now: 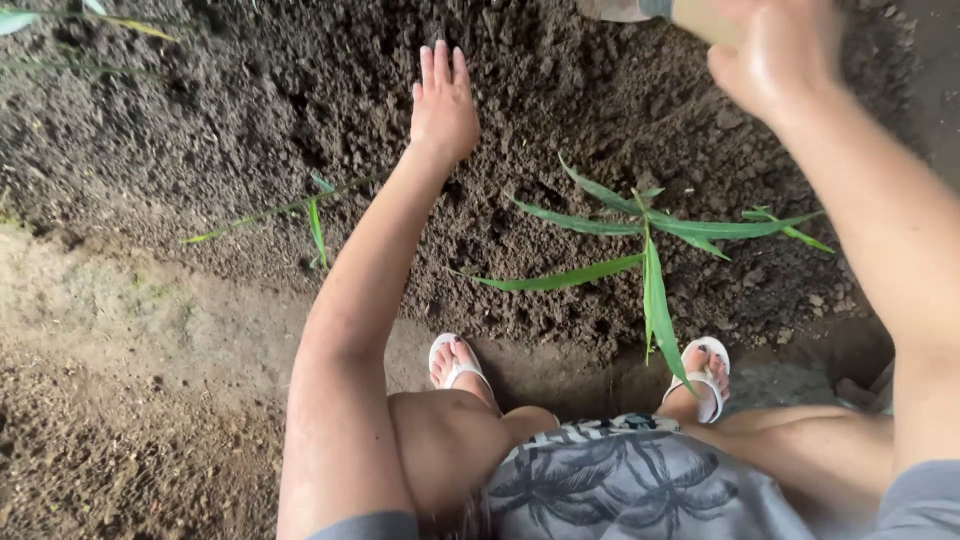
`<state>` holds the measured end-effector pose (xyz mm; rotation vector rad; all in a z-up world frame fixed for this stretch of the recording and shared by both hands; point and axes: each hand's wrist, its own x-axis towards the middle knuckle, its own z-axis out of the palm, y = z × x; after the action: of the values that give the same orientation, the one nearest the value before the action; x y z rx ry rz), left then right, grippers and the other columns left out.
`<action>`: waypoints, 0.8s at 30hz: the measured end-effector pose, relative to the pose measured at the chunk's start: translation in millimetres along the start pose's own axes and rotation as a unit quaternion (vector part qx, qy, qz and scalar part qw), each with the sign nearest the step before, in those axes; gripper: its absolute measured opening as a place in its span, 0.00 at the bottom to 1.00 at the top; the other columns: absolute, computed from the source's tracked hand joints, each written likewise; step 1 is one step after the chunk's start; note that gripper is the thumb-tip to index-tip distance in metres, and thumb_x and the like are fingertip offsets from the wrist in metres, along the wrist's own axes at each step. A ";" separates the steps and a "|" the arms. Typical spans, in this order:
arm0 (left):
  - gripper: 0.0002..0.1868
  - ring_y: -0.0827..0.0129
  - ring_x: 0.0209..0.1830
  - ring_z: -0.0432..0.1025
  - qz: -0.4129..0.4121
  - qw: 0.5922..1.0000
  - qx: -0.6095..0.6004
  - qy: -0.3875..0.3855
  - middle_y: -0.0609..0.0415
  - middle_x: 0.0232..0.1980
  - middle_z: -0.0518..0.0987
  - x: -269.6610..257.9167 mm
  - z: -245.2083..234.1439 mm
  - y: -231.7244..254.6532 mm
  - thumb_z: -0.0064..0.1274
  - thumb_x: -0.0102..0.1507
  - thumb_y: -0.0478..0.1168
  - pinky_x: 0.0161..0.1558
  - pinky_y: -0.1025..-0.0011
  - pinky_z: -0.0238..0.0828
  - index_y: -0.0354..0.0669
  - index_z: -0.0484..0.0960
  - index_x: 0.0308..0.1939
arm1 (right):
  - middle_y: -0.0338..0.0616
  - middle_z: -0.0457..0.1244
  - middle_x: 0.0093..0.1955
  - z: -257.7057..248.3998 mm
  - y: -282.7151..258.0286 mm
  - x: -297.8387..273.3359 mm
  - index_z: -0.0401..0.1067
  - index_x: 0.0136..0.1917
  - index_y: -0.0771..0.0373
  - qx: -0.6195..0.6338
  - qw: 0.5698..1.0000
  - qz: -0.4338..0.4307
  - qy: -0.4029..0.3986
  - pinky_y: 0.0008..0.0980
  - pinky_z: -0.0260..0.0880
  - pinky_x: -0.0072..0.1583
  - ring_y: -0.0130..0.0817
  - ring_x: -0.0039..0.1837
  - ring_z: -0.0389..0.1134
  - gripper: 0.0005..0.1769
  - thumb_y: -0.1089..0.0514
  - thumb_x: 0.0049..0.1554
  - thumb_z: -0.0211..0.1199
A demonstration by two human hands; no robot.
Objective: Digging and loosening soil in a garden patch using a hand trowel.
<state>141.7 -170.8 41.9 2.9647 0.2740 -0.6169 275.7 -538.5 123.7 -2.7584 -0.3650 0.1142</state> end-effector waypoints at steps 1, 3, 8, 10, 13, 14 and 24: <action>0.41 0.41 0.82 0.29 0.006 1.000 -0.009 0.005 0.33 0.82 0.33 -0.6 3.8 1.1 0.38 0.66 0.32 0.78 0.48 0.44 0.30 0.36 0.80 | 0.65 0.61 0.62 4.5 13.3 0.0 0.62 0.63 0.81 -0.088 0.987 -0.132 0.040 0.36 0.74 0.57 0.52 0.57 0.68 0.31 0.65 0.52 0.72; 0.41 0.41 0.82 0.29 0.011 1.000 -0.013 0.008 0.33 0.82 0.33 0.9 6.5 2.7 0.38 0.66 0.31 0.77 0.48 0.44 0.30 0.36 0.80 | 0.54 0.64 0.62 -2.1 16.5 0.4 0.65 0.68 0.66 -0.102 0.986 -0.134 -0.011 0.34 0.76 0.57 0.45 0.56 0.70 0.22 0.64 0.63 0.66; 0.42 0.40 0.82 0.30 0.013 1.000 -0.004 0.006 0.30 0.82 0.34 1.3 -1.6 9.6 0.41 0.66 0.33 0.77 0.47 0.47 0.29 0.37 0.80 | 0.57 0.64 0.60 8.2 -15.7 -5.4 0.65 0.69 0.67 -0.122 0.987 -0.099 -0.023 0.38 0.75 0.55 0.50 0.55 0.70 0.25 0.62 0.61 0.67; 0.43 0.41 0.83 0.30 0.017 0.999 -0.025 0.021 0.32 0.82 0.34 5.8 -4.9 15.5 0.43 0.66 0.36 0.77 0.48 0.49 0.30 0.38 0.80 | 0.66 0.63 0.58 10.3 -12.4 -3.0 0.64 0.65 0.77 -0.125 0.990 -0.069 0.003 0.42 0.74 0.54 0.58 0.55 0.67 0.32 0.62 0.52 0.72; 0.44 0.40 0.82 0.31 0.037 0.997 -0.029 0.054 0.32 0.82 0.34 17.5 2.6 18.4 0.44 0.65 0.34 0.76 0.47 0.50 0.32 0.37 0.80 | 0.42 0.67 0.64 12.9 26.2 14.1 0.62 0.66 0.68 0.256 0.964 -0.059 -0.048 0.30 0.70 0.63 0.38 0.63 0.70 0.26 0.56 0.59 0.62; 0.44 0.40 0.82 0.31 0.038 0.997 -0.030 0.053 0.32 0.82 0.34 20.5 6.4 20.0 0.44 0.65 0.34 0.76 0.47 0.50 0.32 0.37 0.80 | 0.42 0.67 0.64 13.3 14.2 9.2 0.62 0.66 0.68 0.255 0.964 -0.058 -0.047 0.30 0.70 0.63 0.38 0.63 0.70 0.26 0.56 0.59 0.62; 0.47 0.40 0.82 0.36 0.139 0.975 -0.096 0.145 0.35 0.82 0.41 18.4 8.5 45.3 0.54 0.63 0.38 0.73 0.43 0.55 0.38 0.44 0.80 | 0.59 0.68 0.51 -58.4 29.0 -23.4 0.75 0.58 0.67 -0.079 0.991 -0.103 -0.013 0.47 0.74 0.53 0.53 0.50 0.71 0.26 0.48 0.56 0.79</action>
<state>164.0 -213.4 29.5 2.8215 -0.0604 -0.1151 267.3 -590.6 168.7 -2.8548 -0.6918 0.0712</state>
